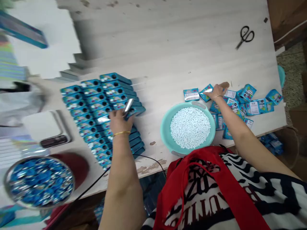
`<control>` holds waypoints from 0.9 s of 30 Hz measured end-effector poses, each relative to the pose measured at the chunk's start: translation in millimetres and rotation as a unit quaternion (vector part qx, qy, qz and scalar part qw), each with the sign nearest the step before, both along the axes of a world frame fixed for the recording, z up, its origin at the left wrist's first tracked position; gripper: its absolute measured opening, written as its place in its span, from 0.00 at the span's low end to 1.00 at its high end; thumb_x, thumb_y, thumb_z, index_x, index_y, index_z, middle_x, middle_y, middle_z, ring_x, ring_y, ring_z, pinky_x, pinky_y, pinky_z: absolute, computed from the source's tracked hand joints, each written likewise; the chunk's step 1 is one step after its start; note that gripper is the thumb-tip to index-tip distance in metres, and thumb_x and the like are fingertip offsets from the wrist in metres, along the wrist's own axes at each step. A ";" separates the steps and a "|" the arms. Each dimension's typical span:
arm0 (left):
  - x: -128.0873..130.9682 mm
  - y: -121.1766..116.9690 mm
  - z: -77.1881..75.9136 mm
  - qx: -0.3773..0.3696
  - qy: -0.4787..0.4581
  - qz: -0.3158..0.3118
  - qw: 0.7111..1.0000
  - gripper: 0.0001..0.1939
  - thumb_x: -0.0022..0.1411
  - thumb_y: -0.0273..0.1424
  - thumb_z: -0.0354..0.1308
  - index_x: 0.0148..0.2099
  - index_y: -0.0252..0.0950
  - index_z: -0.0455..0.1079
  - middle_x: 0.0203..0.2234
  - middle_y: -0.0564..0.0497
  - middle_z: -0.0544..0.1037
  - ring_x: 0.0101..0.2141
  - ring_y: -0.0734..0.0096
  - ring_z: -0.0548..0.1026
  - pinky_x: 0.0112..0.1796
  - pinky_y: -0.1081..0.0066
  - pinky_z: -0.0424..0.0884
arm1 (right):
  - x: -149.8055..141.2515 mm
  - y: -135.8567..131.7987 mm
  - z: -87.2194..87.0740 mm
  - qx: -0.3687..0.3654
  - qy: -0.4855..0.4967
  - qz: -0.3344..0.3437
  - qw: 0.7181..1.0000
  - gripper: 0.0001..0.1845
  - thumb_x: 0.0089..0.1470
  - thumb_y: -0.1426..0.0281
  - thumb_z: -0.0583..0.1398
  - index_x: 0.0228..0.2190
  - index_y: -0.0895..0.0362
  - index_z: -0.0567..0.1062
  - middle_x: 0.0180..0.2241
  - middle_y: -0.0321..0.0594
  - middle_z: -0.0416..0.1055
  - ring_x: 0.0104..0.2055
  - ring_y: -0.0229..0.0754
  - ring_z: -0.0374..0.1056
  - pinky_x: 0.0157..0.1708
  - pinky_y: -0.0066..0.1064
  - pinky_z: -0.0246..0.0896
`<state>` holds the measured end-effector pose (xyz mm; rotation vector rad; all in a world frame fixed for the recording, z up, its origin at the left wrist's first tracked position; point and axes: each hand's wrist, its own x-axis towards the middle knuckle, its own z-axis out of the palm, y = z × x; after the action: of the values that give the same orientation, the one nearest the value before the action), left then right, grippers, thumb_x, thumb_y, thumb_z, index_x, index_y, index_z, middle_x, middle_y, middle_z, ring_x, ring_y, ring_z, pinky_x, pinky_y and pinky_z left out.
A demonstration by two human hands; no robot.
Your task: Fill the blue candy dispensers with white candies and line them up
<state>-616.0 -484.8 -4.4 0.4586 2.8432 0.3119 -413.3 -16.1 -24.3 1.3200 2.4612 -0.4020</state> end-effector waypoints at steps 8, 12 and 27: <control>111.2 30.0 36.1 0.136 0.007 -0.075 0.988 0.18 0.65 0.43 0.54 0.53 0.41 0.67 0.42 0.49 0.76 0.41 0.62 0.75 0.47 0.57 0.74 | 28.7 6.8 35.0 -0.074 0.325 0.058 0.941 0.18 0.60 0.58 0.63 0.42 0.57 0.66 0.46 0.43 0.70 0.52 0.44 0.66 0.59 0.43 0.63; 201.9 57.3 51.8 0.200 -0.131 -0.145 0.960 0.17 0.64 0.44 0.56 0.49 0.38 0.70 0.39 0.48 0.79 0.38 0.65 0.77 0.42 0.64 0.74 | 103.2 7.3 98.3 -0.117 0.466 0.042 0.876 0.24 0.59 0.49 0.60 0.42 0.57 0.69 0.42 0.36 0.70 0.51 0.42 0.69 0.56 0.47 0.67; 394.0 164.3 -4.9 -0.042 -0.375 -0.408 0.831 0.11 0.68 0.32 0.51 0.51 0.37 0.67 0.43 0.43 0.76 0.42 0.62 0.76 0.46 0.65 0.70 | 408.5 -156.7 179.1 -0.580 0.366 -0.311 0.658 0.30 0.41 0.52 0.73 0.44 0.49 0.73 0.32 0.36 0.77 0.28 0.41 0.74 0.27 0.33 0.72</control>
<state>-222.0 -320.4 -9.4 1.1597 1.6914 0.1366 -4.8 -172.8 154.7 1.3323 1.2465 -2.5235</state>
